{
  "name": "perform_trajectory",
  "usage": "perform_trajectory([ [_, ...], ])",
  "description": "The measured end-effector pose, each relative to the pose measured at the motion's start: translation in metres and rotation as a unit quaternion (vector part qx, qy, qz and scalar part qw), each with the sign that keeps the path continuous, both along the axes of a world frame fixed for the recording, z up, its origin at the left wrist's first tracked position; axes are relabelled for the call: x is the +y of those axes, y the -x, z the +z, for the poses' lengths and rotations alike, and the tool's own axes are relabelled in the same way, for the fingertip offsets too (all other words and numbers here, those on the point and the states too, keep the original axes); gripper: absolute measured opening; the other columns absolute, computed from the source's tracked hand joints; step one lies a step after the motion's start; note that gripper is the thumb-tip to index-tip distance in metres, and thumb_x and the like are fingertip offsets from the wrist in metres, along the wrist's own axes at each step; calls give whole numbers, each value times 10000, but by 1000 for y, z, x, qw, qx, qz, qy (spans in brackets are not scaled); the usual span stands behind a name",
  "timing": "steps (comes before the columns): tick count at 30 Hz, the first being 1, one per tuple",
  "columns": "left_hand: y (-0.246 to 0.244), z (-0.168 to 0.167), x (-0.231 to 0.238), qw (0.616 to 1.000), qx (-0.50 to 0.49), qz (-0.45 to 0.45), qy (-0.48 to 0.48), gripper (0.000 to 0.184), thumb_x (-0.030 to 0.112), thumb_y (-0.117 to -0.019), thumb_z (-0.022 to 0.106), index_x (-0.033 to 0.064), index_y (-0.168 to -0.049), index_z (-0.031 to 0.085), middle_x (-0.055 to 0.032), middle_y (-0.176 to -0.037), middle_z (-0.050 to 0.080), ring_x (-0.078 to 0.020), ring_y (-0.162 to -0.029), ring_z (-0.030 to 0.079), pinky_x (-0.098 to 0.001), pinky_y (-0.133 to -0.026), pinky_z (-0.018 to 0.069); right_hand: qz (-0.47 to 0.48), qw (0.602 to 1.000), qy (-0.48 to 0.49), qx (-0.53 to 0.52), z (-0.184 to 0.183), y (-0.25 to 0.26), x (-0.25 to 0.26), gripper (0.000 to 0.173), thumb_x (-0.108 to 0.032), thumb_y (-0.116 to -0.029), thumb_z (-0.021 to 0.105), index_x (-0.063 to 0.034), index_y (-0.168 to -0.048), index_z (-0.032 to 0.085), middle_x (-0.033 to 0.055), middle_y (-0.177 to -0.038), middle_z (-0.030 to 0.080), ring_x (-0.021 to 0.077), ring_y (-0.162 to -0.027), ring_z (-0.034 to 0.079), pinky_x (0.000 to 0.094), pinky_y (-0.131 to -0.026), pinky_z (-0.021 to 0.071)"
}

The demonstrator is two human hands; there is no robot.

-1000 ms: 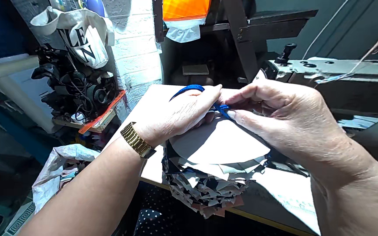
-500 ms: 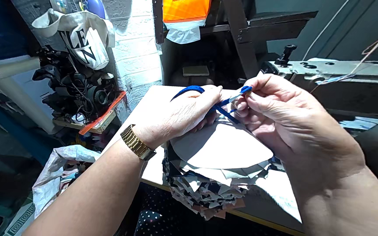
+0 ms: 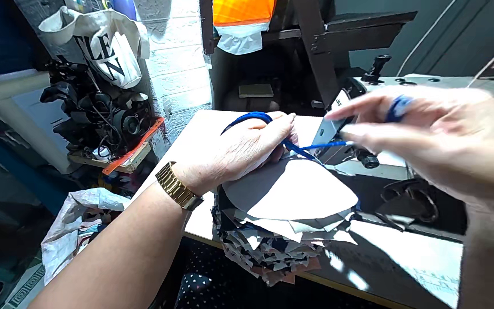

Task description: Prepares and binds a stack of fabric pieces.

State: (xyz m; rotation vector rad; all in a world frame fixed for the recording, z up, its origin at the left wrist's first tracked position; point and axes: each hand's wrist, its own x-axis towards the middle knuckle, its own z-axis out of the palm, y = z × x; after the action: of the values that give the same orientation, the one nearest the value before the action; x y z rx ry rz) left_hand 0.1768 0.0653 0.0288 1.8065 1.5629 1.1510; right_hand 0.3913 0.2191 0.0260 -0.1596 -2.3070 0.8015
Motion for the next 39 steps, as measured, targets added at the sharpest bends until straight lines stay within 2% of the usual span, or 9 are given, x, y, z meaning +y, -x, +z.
perform_trajectory([
  [3, 1, 0, -1, 1000, -15, -3, 0, 431, 263, -1133, 303, 91, -956, 656, 49, -652, 508, -23, -532, 436, -163, -478, 340, -43, 982, -160, -95, 3, -6, 0, 134, -306, -876, 716, -207, -952, 765, -100, -766, 619, -24, -607, 536, 143, -501, 427],
  [6, 0, 0, 0, 1000, -19, -17, -5, 410, 237, -1132, 298, 88, -959, 639, 44, -662, 512, -22, -539, 442, -154, -481, 343, -6, 982, -178, -55, 7, -7, 14, 132, -386, -931, 670, -279, -887, 733, -142, -876, 607, -56, -771, 569, 118, -630, 461],
  [11, 1, 1, 0, 1000, -18, -13, -11, 393, 244, -1128, 320, 87, -990, 652, 36, -668, 541, -21, -530, 459, -148, -468, 350, 170, 972, 140, 83, 4, 28, 4, 166, -102, -1008, 559, -100, -954, 717, 18, -1129, 702, 102, -991, 661, 263, -883, 565],
  [14, -2, 1, -3, 998, -52, -16, -8, 409, 261, -1137, 300, 89, -959, 627, 38, -677, 538, -18, -540, 478, -144, -479, 389, 262, 881, 359, 164, -7, 50, -19, 253, -132, -1083, 443, -89, -960, 659, 74, -1031, 730, 136, -961, 711, 290, -892, 593],
  [18, 7, -4, -4, 992, -104, -66, -31, 380, 215, -1135, 309, 26, -1086, 634, -18, -732, 571, -63, -574, 520, -173, -496, 434, 243, 802, 491, 237, -20, 63, -30, 330, -224, -1120, 375, -140, -908, 614, 15, -826, 643, 126, -843, 676, 287, -852, 586],
  [26, 23, -9, -24, 993, -76, -6, -94, 530, 323, -1138, 262, 34, -1165, 705, -43, -981, 704, -103, -765, 630, -248, -649, 534, 217, 823, 494, 174, -25, 62, -28, 344, -242, -1123, 356, -149, -886, 588, -15, -775, 569, 62, -706, 590, 188, -686, 532],
  [31, 26, -14, -27, 946, -266, -146, -111, 638, 345, -1125, 89, -7, -1244, 607, -136, -1206, 690, -201, -1168, 652, -364, -1020, 531, 230, 838, 471, 152, -24, 58, -26, 345, -253, -1123, 364, -156, -889, 598, -19, -792, 595, 51, -731, 606, 173, -693, 533],
  [36, 18, -21, -23, 899, -389, -154, -132, 652, 398, -1118, 60, 82, -1117, 630, 11, -639, 594, -152, -734, 684, -447, -980, 557, 232, 833, 478, 155, -19, 56, -25, 347, -246, -1130, 318, -164, -912, 576, -23, -789, 563, 52, -707, 588, 170, -677, 527],
  [39, 13, -24, -19, 923, -329, -118, -161, 641, 350, -1114, 33, 58, -1101, 604, 40, -573, 481, -81, -563, 551, -251, -650, 540, 244, 827, 474, 178, -14, 57, -27, 371, -257, -1136, 276, -175, -914, 561, -32, -769, 552, 60, -700, 584, 190, -681, 532],
])
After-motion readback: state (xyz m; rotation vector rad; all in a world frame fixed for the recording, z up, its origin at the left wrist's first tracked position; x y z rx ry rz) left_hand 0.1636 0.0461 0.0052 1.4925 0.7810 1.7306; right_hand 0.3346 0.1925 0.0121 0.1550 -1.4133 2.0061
